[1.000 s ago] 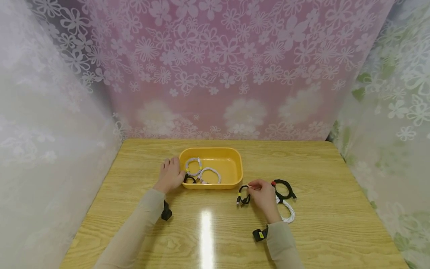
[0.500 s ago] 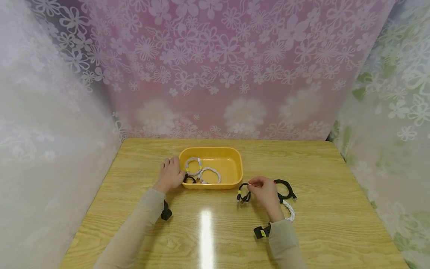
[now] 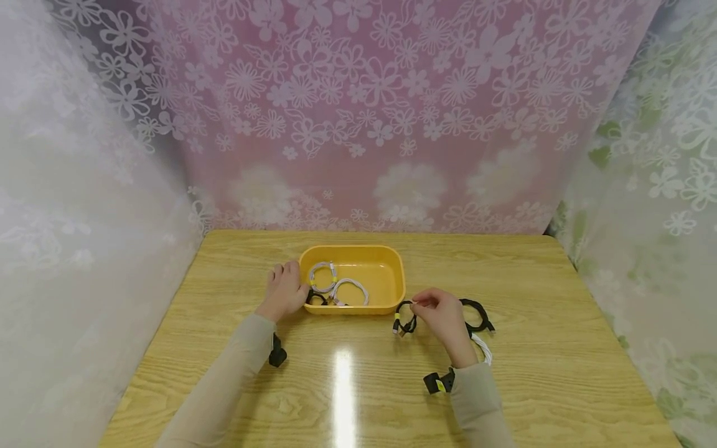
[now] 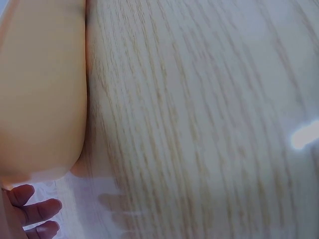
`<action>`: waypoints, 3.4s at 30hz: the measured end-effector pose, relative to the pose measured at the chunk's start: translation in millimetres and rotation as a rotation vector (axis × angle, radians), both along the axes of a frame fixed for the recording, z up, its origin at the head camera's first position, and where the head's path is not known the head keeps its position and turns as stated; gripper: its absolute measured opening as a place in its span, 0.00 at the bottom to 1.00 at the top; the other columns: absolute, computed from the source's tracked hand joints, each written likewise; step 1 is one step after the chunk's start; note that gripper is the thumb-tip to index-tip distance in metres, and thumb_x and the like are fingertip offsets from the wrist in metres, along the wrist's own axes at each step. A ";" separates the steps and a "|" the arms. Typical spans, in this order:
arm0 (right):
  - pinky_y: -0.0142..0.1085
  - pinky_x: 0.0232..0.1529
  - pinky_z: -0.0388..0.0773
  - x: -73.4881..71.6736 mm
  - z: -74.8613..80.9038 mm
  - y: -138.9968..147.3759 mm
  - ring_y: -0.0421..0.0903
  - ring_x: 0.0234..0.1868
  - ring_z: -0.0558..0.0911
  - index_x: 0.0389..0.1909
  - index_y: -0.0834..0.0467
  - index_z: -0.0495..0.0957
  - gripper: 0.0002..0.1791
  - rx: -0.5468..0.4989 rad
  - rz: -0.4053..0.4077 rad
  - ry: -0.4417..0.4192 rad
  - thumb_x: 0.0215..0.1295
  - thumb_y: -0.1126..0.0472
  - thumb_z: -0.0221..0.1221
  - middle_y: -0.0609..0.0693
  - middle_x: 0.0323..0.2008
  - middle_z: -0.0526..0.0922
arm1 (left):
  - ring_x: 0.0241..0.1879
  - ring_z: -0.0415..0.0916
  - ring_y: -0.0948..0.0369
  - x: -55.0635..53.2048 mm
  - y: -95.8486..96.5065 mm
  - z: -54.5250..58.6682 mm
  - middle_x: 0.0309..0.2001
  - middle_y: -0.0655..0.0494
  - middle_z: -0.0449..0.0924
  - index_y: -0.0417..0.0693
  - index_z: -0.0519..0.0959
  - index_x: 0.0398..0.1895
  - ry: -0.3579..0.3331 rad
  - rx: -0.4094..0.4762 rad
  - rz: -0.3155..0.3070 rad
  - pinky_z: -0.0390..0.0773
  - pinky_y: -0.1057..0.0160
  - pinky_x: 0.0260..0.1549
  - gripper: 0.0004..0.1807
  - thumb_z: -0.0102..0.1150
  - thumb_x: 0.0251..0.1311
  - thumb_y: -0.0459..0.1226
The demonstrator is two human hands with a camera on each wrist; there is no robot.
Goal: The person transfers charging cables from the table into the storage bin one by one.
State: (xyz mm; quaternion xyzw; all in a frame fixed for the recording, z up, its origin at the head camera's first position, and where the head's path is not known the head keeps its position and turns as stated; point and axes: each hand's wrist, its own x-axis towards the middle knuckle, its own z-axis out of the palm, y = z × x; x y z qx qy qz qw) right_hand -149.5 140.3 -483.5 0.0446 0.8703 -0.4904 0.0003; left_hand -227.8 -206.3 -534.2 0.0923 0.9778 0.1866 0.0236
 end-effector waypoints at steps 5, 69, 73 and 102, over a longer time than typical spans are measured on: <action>0.38 0.33 0.74 -4.6 6.1 -3.6 0.47 0.32 0.78 0.39 0.60 0.84 0.08 0.009 0.006 0.001 0.59 0.63 0.66 0.51 0.33 0.82 | 0.43 0.56 0.46 1.0 0.0 1.9 0.39 0.46 0.64 0.42 0.64 0.44 -0.007 0.002 0.004 0.55 0.48 0.45 0.11 0.45 0.68 0.40; 0.44 0.28 0.70 -62.1 -28.6 -56.2 0.50 0.36 0.71 0.31 0.55 0.83 0.03 0.468 0.060 0.150 0.56 0.62 0.66 0.48 0.30 0.77 | 0.40 0.56 0.47 -1.2 -1.7 -2.4 0.36 0.47 0.62 0.45 0.63 0.40 0.018 0.005 0.007 0.54 0.50 0.43 0.09 0.44 0.68 0.41; 0.44 0.27 0.71 -62.3 -31.9 -56.3 0.50 0.33 0.71 0.30 0.56 0.83 0.02 0.504 0.066 0.178 0.56 0.62 0.66 0.48 0.29 0.79 | 0.40 0.56 0.47 -1.6 -2.5 -3.1 0.36 0.47 0.62 0.45 0.62 0.40 0.023 0.011 0.004 0.54 0.50 0.43 0.08 0.44 0.68 0.41; 0.45 0.26 0.73 -64.0 -36.3 -58.8 0.50 0.32 0.76 0.28 0.53 0.82 0.03 0.580 0.100 0.115 0.59 0.64 0.61 0.49 0.29 0.80 | 0.38 0.55 0.48 -1.4 -2.0 -3.6 0.35 0.47 0.62 0.45 0.63 0.40 0.029 0.021 0.002 0.52 0.51 0.40 0.08 0.45 0.67 0.40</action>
